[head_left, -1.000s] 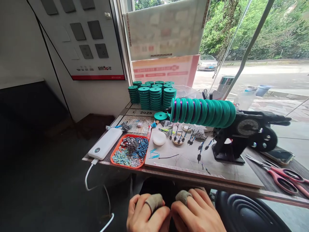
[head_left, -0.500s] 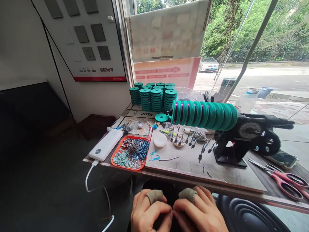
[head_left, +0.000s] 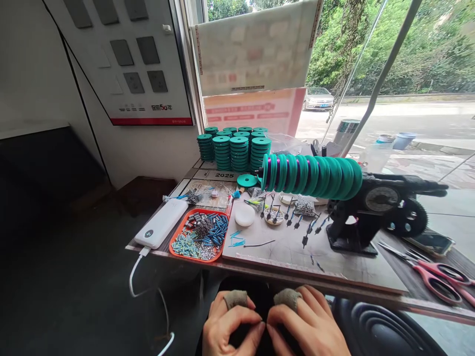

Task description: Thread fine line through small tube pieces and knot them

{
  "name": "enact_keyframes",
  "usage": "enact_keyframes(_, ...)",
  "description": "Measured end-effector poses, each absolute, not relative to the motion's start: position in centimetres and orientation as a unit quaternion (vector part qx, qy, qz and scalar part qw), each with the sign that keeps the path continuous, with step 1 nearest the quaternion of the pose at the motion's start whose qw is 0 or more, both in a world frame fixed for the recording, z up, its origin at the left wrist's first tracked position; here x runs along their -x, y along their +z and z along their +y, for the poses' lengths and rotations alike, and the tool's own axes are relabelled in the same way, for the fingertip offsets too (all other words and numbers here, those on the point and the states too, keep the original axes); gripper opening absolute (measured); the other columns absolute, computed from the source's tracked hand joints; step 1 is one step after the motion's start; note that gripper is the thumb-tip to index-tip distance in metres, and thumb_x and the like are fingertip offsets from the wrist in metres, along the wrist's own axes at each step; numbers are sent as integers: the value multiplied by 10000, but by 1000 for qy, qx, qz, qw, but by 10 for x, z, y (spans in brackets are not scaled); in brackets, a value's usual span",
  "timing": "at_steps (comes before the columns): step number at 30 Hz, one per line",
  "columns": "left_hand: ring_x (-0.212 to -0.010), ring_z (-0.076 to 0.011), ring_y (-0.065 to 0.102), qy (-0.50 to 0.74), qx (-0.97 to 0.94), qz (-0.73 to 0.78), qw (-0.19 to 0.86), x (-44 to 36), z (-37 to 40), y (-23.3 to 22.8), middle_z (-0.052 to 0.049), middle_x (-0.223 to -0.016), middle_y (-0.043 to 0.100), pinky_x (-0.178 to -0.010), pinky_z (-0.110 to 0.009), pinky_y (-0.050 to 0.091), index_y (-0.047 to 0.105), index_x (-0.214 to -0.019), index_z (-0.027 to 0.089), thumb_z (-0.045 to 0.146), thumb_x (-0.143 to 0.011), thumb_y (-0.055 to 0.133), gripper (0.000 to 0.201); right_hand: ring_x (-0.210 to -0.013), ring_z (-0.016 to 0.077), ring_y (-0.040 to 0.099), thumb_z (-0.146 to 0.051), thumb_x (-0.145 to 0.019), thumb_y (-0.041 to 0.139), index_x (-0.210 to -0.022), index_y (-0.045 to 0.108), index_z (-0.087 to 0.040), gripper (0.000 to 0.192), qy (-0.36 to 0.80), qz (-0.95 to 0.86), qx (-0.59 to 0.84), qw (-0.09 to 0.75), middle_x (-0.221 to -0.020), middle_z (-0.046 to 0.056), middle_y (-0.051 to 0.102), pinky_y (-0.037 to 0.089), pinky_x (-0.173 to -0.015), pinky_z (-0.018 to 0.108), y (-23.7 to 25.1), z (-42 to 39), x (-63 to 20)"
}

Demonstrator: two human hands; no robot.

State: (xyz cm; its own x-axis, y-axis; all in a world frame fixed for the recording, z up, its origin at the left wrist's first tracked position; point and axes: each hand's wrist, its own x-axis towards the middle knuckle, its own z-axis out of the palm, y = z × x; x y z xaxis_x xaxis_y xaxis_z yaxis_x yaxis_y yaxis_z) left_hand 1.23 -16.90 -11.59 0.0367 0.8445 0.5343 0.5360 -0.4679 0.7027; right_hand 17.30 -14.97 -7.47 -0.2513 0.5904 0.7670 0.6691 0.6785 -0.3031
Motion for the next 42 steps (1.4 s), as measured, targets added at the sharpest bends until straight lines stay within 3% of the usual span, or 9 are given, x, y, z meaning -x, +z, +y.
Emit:
enact_keyframes(18,-668,-164,631,484,-710,499,111,-14,-171,-112,-17,-741,644,-575,-265,533,664,-675,248,366,-825,585,206,-559,151,465,-233,-919,403,-609,552,-240,344,-46,-784,410,463,-525,-33,537,362,-714,263,-80,-151,-171)
enact_keyframes(24,-686,-173,598,483,-717,502,6,-17,-172,-111,-12,-729,650,-609,-292,488,652,-664,251,281,-840,561,200,-568,161,451,-227,-924,393,-594,557,-233,368,-63,-784,408,462,-519,-21,533,354,-727,272,-81,-151,-170)
enact_keyframes(34,-641,-160,618,419,-764,480,-106,-15,-170,-90,9,-692,686,-613,-271,487,666,-659,269,158,-748,592,161,-561,163,451,-231,-925,387,-589,569,-238,382,-60,-783,416,459,-500,-22,515,353,-711,264,-81,-153,-168)
enact_keyframes(42,-666,-168,624,404,-770,485,-90,-10,-172,-93,9,-728,689,-618,-275,499,662,-681,271,145,-705,639,130,-547,160,444,-216,-915,403,-579,563,-234,373,-61,-785,415,455,-492,-23,507,348,-705,268,-82,-154,-168)
